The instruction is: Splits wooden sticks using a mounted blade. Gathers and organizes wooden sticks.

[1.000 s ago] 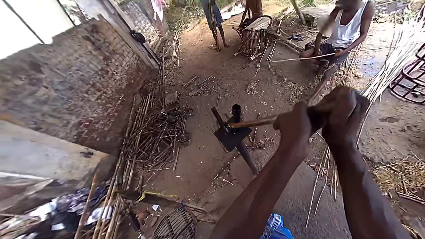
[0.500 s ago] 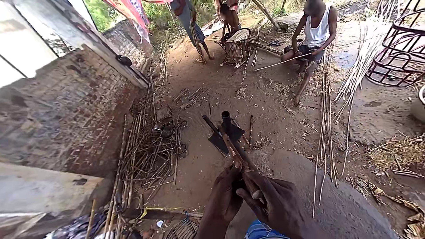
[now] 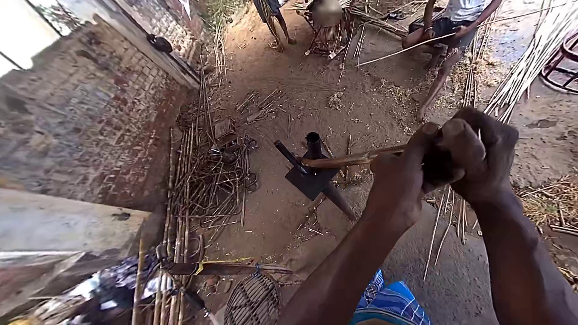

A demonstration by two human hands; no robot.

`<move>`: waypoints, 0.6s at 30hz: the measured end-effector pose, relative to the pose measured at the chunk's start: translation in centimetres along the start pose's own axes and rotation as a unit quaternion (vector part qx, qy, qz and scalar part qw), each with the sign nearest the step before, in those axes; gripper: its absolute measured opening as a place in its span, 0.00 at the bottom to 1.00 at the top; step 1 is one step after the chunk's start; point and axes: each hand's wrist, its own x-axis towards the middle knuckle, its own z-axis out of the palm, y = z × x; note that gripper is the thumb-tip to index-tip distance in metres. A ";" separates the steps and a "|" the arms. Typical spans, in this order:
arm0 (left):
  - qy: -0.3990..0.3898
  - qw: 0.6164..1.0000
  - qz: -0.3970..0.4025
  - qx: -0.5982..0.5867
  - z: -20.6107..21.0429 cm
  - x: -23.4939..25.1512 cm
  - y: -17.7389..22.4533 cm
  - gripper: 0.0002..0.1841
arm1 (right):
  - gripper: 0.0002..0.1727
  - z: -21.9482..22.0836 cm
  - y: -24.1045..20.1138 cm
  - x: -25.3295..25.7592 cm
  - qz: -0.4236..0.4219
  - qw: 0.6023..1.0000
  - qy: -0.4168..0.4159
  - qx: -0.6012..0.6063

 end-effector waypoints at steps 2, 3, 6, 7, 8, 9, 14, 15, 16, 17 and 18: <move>0.014 1.000 0.018 0.015 -0.1 -0.9 -0.5 0.20 | 0.21 0.2 -0.4 -0.5 -0.001 1.000 -0.014 0.013; -0.011 0.999 0.016 0.028 -1.5 -2.6 -0.1 0.20 | 0.22 0.6 -2.6 -1.4 -0.004 1.000 -0.026 -0.017; -0.043 0.998 -0.029 -0.019 -8.2 -6.8 0.0 0.17 | 0.24 3.2 -8.3 -6.4 0.010 0.992 -0.066 -0.103; -0.015 0.999 -0.024 -0.039 -10.1 -7.8 -0.5 0.15 | 0.29 4.2 -9.4 -8.2 0.016 0.991 -0.074 -0.109; 0.014 0.998 -0.015 -0.053 -11.4 -8.5 -0.9 0.15 | 0.33 5.2 -10.0 -9.7 0.015 0.992 -0.070 -0.108; 0.037 0.997 -0.011 -0.067 -12.4 -9.2 -1.1 0.14 | 0.36 6.0 -10.4 -10.7 0.014 0.993 -0.060 -0.105; 0.040 0.994 -0.007 -0.101 -14.3 -10.0 -1.4 0.11 | 0.30 8.0 -11.8 -12.0 0.037 0.989 -0.056 -0.135; 0.032 0.994 -0.009 -0.108 -14.4 -9.9 -1.3 0.12 | 0.29 8.0 -11.9 -11.7 0.038 0.987 -0.058 -0.146; 0.030 0.993 -0.010 -0.113 -14.4 -9.8 -1.2 0.13 | 0.28 7.9 -12.0 -11.5 0.037 0.986 -0.059 -0.154; 0.029 0.993 -0.012 -0.115 -14.4 -9.8 -1.1 0.14 | 0.28 7.9 -12.0 -11.4 0.036 0.984 -0.061 -0.162; 0.029 0.993 -0.015 -0.114 -14.3 -9.8 -1.0 0.14 | 0.28 7.8 -12.0 -11.3 0.031 0.984 -0.057 -0.168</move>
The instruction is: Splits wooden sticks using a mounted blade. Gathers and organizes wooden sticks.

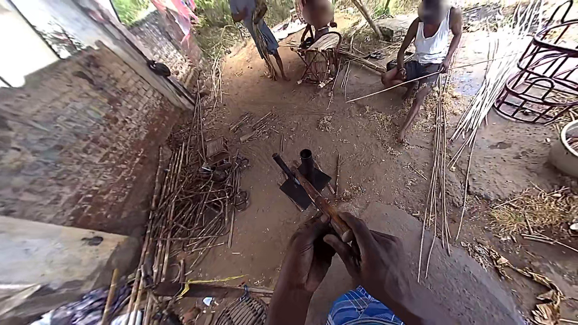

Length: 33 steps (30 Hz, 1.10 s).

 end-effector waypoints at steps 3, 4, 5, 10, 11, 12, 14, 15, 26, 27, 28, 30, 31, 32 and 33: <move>-0.008 1.000 -0.016 0.019 0.3 0.0 0.0 0.16 | 0.26 -0.4 0.1 0.4 -0.008 0.999 0.037 -0.033; -0.020 0.999 -0.025 0.022 0.5 0.1 -0.1 0.17 | 0.27 -0.7 0.2 0.6 -0.006 0.997 0.047 -0.056; -0.034 0.998 -0.034 0.027 0.7 0.3 -0.2 0.16 | 0.29 -1.0 0.2 0.9 0.000 0.995 0.055 -0.081; -0.086 0.995 -0.031 0.039 4.0 2.3 -0.1 0.13 | 0.35 -2.9 0.9 3.6 0.063 0.985 0.059 -0.151; -0.083 0.995 -0.029 0.048 5.0 2.5 0.0 0.13 | 0.35 -3.2 1.3 4.3 0.071 0.983 0.056 -0.158; -0.080 0.995 -0.028 0.058 6.1 2.7 0.0 0.13 | 0.36 -3.6 1.9 5.1 0.078 0.982 0.051 -0.162; -0.079 0.993 -0.029 0.081 8.1 3.7 0.0 0.14 | 0.37 -4.3 3.6 6.8 0.096 0.987 0.036 -0.127; -0.076 0.993 -0.022 0.090 9.1 4.6 -0.2 0.15 | 0.36 -4.4 4.9 7.6 0.101 0.991 0.030 -0.087; -0.019 0.999 -0.004 0.043 4.4 4.0 -0.2 0.13 | 0.33 -1.3 2.7 4.6 0.067 0.991 -0.015 -0.115; -0.002 0.999 0.001 0.033 3.6 3.8 -0.3 0.13 | 0.34 -0.8 2.3 4.0 0.065 0.990 -0.018 -0.127; 0.008 1.000 0.006 0.025 3.0 3.7 -0.4 0.12 | 0.35 -0.5 2.1 3.6 0.063 0.989 -0.018 -0.133; 0.021 1.000 0.010 0.009 2.4 2.9 -0.6 0.12 | 0.35 -0.3 1.8 3.1 0.060 0.988 -0.021 -0.144; 0.018 1.000 0.010 0.005 2.3 2.6 -0.6 0.11 | 0.35 -0.2 1.7 3.0 0.059 0.986 -0.023 -0.154; 0.012 1.000 0.010 0.003 2.3 2.3 -0.4 0.10 | 0.35 -0.2 1.6 3.1 0.060 0.984 -0.031 -0.166; 0.007 1.000 0.009 0.001 2.3 2.2 -0.2 0.10 | 0.35 -0.2 1.6 3.3 0.063 0.981 -0.038 -0.178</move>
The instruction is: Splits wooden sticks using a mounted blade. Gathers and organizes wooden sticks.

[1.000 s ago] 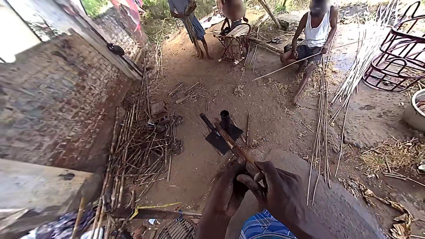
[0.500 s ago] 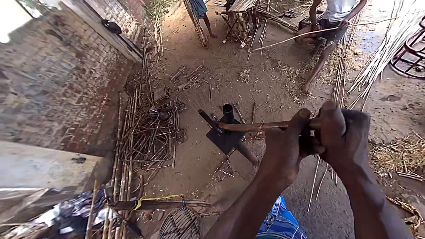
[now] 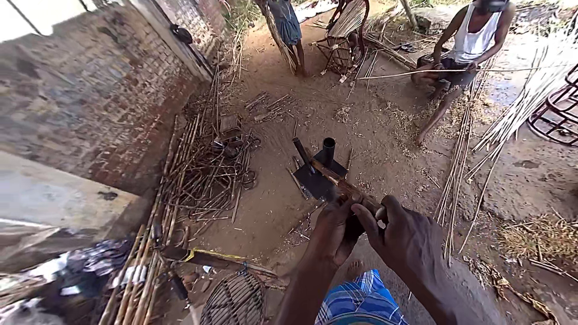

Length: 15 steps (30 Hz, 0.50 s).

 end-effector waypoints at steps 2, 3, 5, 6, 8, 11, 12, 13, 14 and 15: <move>-0.012 1.000 -0.007 -0.016 0.1 0.0 0.3 0.11 | 0.38 -0.1 0.2 0.6 0.012 1.000 -0.011 -0.021; -0.016 1.000 -0.010 -0.024 0.2 0.1 0.4 0.11 | 0.38 -0.2 0.3 0.9 0.017 0.999 -0.015 -0.030; -0.013 0.999 -0.013 -0.034 0.4 0.6 0.4 0.11 | 0.35 -0.1 0.5 1.5 0.017 0.999 -0.020 -0.034; 0.000 1.000 -0.013 -0.029 0.8 0.9 0.3 0.10 | 0.34 0.0 0.7 1.7 0.015 0.999 -0.022 -0.031; 0.012 1.000 -0.017 0.000 1.9 1.5 0.2 0.11 | 0.31 0.0 1.3 2.2 0.004 1.000 -0.017 -0.022; -0.021 0.995 -0.040 0.085 4.1 3.2 -0.2 0.18 | 0.32 -0.5 3.4 4.1 0.009 1.000 -0.013 -0.002; -0.019 0.993 -0.034 0.109 5.1 3.8 -0.4 0.21 | 0.34 -0.3 5.0 5.5 0.046 0.998 -0.043 0.002; -0.005 0.991 -0.014 0.131 6.0 4.3 -0.8 0.22 | 0.35 0.2 7.3 7.3 0.110 0.989 -0.099 0.004; 0.003 0.990 0.005 0.144 6.4 4.3 -1.4 0.22 | 0.35 1.0 10.1 8.9 0.181 0.971 -0.159 0.002; 0.002 0.988 0.016 0.152 6.2 4.1 -2.2 0.22 | 0.34 1.8 13.1 9.3 0.243 0.951 -0.183 0.060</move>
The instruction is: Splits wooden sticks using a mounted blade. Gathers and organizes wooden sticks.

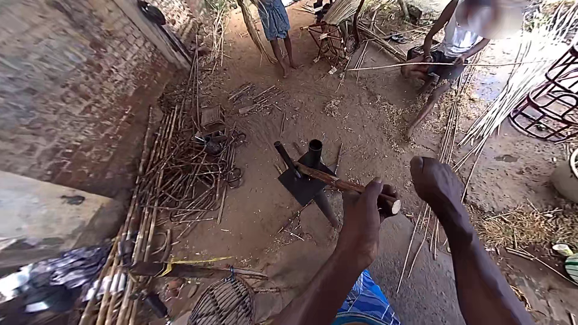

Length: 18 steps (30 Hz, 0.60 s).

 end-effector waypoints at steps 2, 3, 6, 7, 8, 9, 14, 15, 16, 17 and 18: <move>-0.046 0.999 0.006 -0.009 -1.4 1.2 0.4 0.22 | 0.33 0.8 3.3 2.0 -0.016 0.980 0.053 0.190; -0.075 0.997 -0.005 -0.014 -2.4 1.8 1.0 0.20 | 0.34 1.3 3.0 1.9 -0.056 0.967 0.083 0.235; -0.089 0.994 -0.058 -0.026 -4.2 0.6 0.1 0.15 | 0.39 2.8 0.5 -6.3 -0.177 0.943 0.024 0.282; -0.087 0.993 -0.062 -0.046 -4.5 0.7 0.0 0.13 | 0.39 3.5 -1.1 -8.1 -0.204 0.936 0.012 0.285; -0.085 0.992 -0.068 -0.064 -4.9 0.3 -0.4 0.12 | 0.38 4.3 -2.4 -9.7 -0.223 0.936 0.021 0.271; -0.087 0.990 -0.072 -0.080 -5.5 -0.3 -0.8 0.11 | 0.33 4.9 -3.4 -11.1 -0.241 0.939 0.050 0.238; -0.091 0.980 -0.069 -0.166 -8.1 -3.7 -1.4 0.19 | 0.17 5.1 -4.7 -14.5 -0.333 0.910 0.162 0.187; -0.093 0.979 -0.067 -0.171 -8.1 -3.9 -1.2 0.20 | 0.15 4.7 -4.7 -14.7 -0.342 0.905 0.170 0.188; -0.094 0.979 -0.066 -0.169 -8.0 -4.0 -0.9 0.20 | 0.14 4.3 -4.7 -14.8 -0.348 0.902 0.173 0.188; -0.088 0.979 -0.068 -0.171 -7.7 -3.9 -0.6 0.18 | 0.13 3.8 -4.8 -14.8 -0.351 0.900 0.173 0.191; -0.083 0.980 -0.069 -0.165 -7.4 -3.8 -0.3 0.17 | 0.13 3.5 -4.9 -14.6 -0.353 0.898 0.173 0.197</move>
